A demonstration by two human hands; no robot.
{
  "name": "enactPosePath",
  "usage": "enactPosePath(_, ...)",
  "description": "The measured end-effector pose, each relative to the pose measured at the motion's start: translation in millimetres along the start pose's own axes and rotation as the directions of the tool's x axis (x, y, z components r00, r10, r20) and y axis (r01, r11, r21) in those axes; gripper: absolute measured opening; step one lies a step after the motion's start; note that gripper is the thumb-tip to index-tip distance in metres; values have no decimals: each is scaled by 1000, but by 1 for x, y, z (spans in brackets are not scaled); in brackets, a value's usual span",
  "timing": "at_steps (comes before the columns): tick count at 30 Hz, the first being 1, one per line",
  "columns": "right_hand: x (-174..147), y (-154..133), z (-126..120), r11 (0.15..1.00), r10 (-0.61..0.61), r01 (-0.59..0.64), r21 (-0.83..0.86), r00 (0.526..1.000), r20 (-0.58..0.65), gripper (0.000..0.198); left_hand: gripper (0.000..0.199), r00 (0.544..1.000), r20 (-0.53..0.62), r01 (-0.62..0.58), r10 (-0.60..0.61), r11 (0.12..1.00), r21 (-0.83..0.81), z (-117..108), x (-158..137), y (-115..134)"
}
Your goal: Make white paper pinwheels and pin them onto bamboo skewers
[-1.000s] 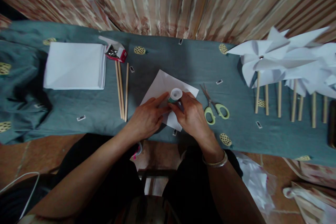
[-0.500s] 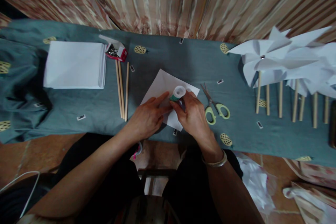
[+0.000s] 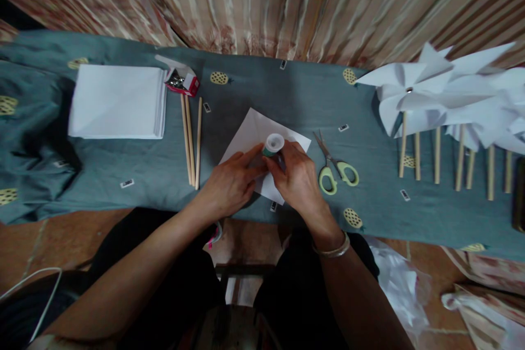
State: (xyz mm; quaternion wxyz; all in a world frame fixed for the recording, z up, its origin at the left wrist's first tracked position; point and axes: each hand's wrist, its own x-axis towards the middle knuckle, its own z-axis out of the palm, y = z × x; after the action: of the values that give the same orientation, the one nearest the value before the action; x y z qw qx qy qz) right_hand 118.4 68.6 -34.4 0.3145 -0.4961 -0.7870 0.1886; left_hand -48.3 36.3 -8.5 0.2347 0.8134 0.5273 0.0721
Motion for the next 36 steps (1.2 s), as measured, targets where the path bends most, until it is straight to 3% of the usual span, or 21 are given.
enactPosePath(6, 0, -2, 1, 998, 32, -33, 48, 999, 22, 13, 38, 1000, -4, 0, 0, 1000, -28, 0, 0, 0)
enactPosePath(10, 0, 0, 0, 961, 177, -188, 203, 982, 70, 18, 40, 1000, -6, -2, 2, 1000, -26, 0, 0, 0)
enactPosePath(13, 0, 4, -5, 822, 323, -318, 473, 944, 74, 19, 42, 1000, -3, 9, -9, 1000, -14, 0, -1, 0)
enactPosePath(16, 3, 9, -14, 640, 380, -317, 700, 922, 70, 20, 41, 1000, -3, 7, -8, 1000, -17, 0, -2, -1)
enactPosePath(19, 5, 15, -23, 557, 396, -305, 772, 915, 75, 21, 41, 999, -51, -17, 13, 997, -72, 1, -3, -3)
enactPosePath(22, 4, 19, -28, 516, 407, -286, 808, 911, 63, 20, 46, 984, -179, -49, 4, 969, -244, 1, -5, -8)
enactPosePath(24, 1, 19, -29, 524, 387, -278, 806, 920, 65, 21, 46, 960, -270, -56, -75, 893, -447, 1, -6, -10)
enactPosePath(26, -1, 17, -30, 527, 373, -292, 798, 923, 91, 22, 44, 932, -294, -45, -213, 737, -675, 2, -7, -11)
enactPosePath(28, -4, 13, -29, 476, 410, -322, 818, 905, 117, 20, 46, 917, -237, -25, -320, 547, -837, 4, -8, -11)
enactPosePath(30, -6, 7, -28, 384, 452, -342, 858, 880, 148, 18, 52, 920, -171, -10, -352, 415, -910, 7, -8, -8)
enactPosePath(33, -8, -1, -26, 291, 428, -372, 881, 874, 228, 18, 53, 925, -147, -16, -351, 350, -937, 12, -9, -3)
enactPosePath(36, -10, -7, -23, 263, 402, -395, 880, 874, 273, 21, 46, 921, -203, -61, -334, 389, -919, 16, -11, 1)
